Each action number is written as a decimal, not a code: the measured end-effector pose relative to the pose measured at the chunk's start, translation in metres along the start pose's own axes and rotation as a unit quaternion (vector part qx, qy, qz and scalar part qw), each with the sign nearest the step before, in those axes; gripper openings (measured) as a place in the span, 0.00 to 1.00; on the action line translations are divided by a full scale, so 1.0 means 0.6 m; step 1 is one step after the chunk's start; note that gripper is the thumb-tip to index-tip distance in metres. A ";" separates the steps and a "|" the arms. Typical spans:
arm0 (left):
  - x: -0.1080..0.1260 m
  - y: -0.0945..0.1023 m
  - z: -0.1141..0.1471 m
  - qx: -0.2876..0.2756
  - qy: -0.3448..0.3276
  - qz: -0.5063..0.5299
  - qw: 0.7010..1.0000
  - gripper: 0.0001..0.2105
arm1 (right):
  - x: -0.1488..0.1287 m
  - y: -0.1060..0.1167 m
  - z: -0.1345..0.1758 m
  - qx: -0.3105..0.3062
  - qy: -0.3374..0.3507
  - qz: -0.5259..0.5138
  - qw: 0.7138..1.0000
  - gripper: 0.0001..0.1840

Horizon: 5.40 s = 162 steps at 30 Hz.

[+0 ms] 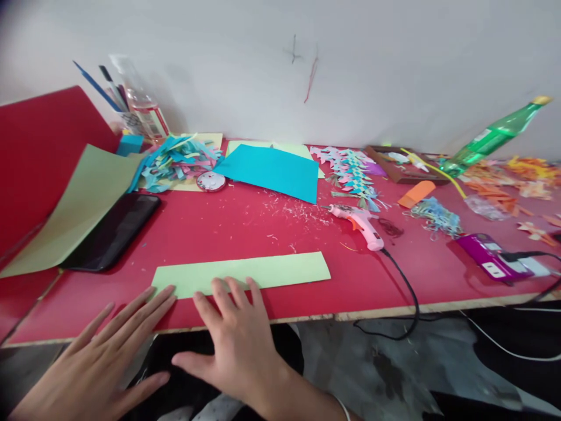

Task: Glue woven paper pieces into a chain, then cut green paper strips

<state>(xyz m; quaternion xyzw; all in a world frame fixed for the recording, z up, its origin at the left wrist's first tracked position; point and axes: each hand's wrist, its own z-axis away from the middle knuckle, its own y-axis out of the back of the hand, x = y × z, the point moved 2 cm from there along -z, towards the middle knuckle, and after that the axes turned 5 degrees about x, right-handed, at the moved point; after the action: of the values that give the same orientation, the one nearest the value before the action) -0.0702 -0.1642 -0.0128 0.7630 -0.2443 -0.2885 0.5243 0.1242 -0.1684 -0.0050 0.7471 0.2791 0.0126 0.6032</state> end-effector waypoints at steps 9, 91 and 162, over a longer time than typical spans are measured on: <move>-0.006 -0.006 0.001 -0.010 0.006 0.012 1.000 0.40 | 0.103 0.062 0.087 0.077 -0.118 0.087 0.986 0.24; -0.023 0.064 -0.194 0.052 -0.099 0.212 0.971 0.16 | 0.101 0.123 -0.052 0.185 0.178 0.041 0.966 0.10; 0.012 0.019 -0.208 0.201 -0.140 0.231 0.942 0.19 | 0.091 0.080 -0.054 0.235 0.148 0.002 0.961 0.08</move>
<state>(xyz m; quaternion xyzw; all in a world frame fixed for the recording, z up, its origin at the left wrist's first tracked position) 0.0213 -0.0907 0.0321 0.7268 -0.5379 -0.2079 0.3731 0.1781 -0.1217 0.0300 0.8581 0.3590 0.0577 0.3626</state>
